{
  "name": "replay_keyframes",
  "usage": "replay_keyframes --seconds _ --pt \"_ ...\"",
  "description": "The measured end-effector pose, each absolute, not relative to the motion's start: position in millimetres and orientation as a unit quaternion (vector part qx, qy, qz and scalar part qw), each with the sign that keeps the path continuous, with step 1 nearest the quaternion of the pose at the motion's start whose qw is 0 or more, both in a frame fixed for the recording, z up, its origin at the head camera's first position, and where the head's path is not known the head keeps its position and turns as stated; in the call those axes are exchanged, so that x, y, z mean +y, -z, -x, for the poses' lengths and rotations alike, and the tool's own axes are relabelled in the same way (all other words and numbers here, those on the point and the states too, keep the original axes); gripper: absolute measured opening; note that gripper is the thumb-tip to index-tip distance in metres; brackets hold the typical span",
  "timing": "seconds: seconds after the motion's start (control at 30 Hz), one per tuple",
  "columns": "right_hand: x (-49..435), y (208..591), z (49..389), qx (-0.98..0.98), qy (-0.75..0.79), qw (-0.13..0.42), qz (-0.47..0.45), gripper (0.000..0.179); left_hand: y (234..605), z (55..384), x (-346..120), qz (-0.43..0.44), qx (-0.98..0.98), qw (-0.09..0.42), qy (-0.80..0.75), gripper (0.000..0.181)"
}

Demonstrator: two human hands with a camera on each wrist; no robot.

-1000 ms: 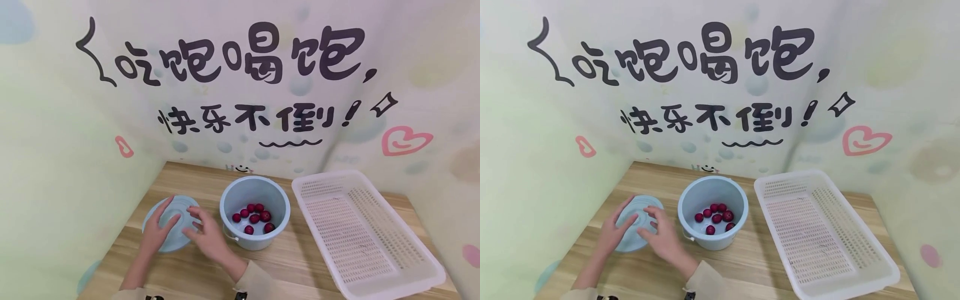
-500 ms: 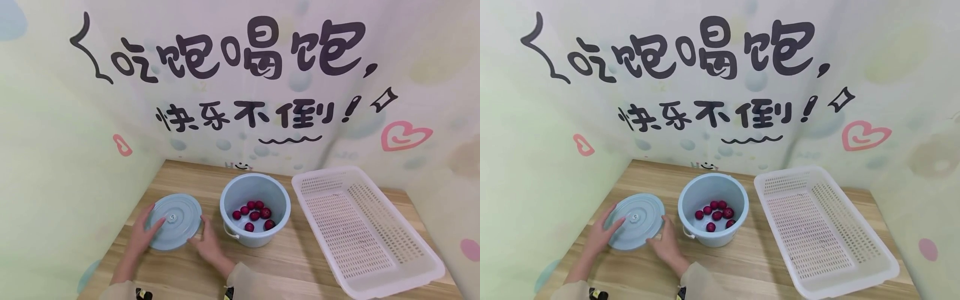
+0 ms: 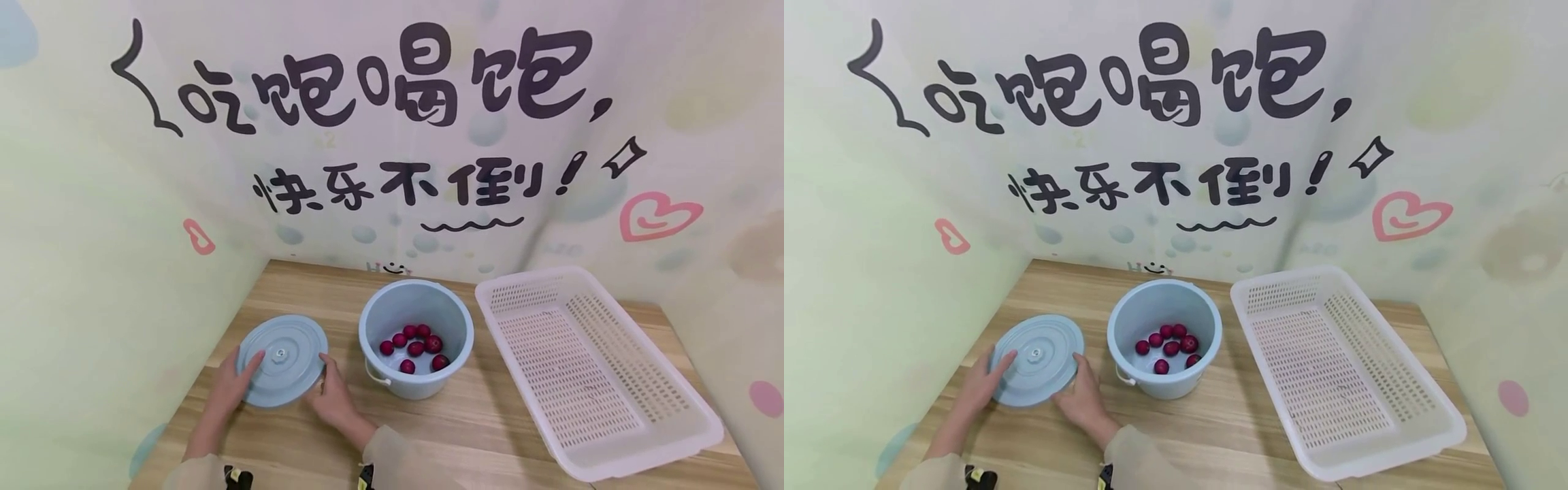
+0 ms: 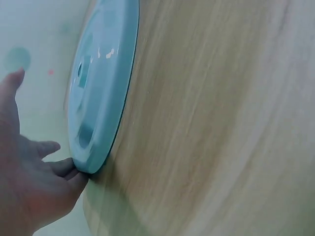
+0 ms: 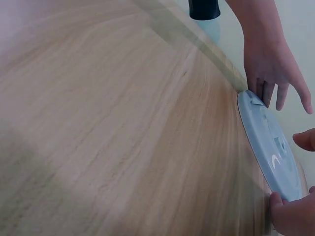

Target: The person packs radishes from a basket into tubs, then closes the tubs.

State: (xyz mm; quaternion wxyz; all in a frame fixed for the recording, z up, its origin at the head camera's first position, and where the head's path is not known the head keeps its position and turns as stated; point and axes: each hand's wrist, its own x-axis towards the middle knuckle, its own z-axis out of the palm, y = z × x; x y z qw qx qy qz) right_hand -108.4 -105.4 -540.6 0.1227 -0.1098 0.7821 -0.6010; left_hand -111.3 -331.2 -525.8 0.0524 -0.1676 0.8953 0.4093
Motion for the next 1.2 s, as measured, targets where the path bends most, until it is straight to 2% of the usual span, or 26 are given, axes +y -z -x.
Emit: replay_keyframes --seconds 0.17,0.37,0.57,0.67,0.77,0.9,1.0,1.2 --pt "-103.1 544.2 105.7 0.729 0.664 0.118 0.117 0.079 518.9 101.4 -337.8 0.200 0.869 0.044 -0.451 0.089" --pt "-95.1 529.3 98.1 0.704 0.682 0.095 0.176 0.075 490.2 84.5 -340.8 0.233 0.867 -0.018 -0.439 0.076" --pt "-70.6 475.7 86.3 0.686 0.684 0.057 0.239 0.077 442.8 73.5 -330.0 0.254 0.840 -0.123 -0.464 0.057" --pt "-46.5 445.5 82.5 0.682 0.689 0.036 0.243 0.075 420.0 71.0 -316.5 0.226 0.824 -0.162 -0.493 0.050" --pt "-15.9 422.8 82.3 0.693 0.679 0.001 0.242 0.074 401.1 73.1 -294.0 0.176 0.824 -0.179 -0.508 0.045" --pt "30.7 407.3 87.8 0.710 0.670 -0.034 0.216 0.072 390.0 82.9 -251.5 0.115 0.837 -0.171 -0.507 0.038" --pt "66.4 405.3 92.8 0.729 0.664 -0.038 0.163 0.069 395.1 93.8 -217.5 0.082 0.842 -0.130 -0.517 0.038" --pt "118.3 408.1 98.3 0.777 0.625 -0.016 0.073 0.066 416.4 110.0 -166.6 0.047 0.840 -0.062 -0.536 0.039"
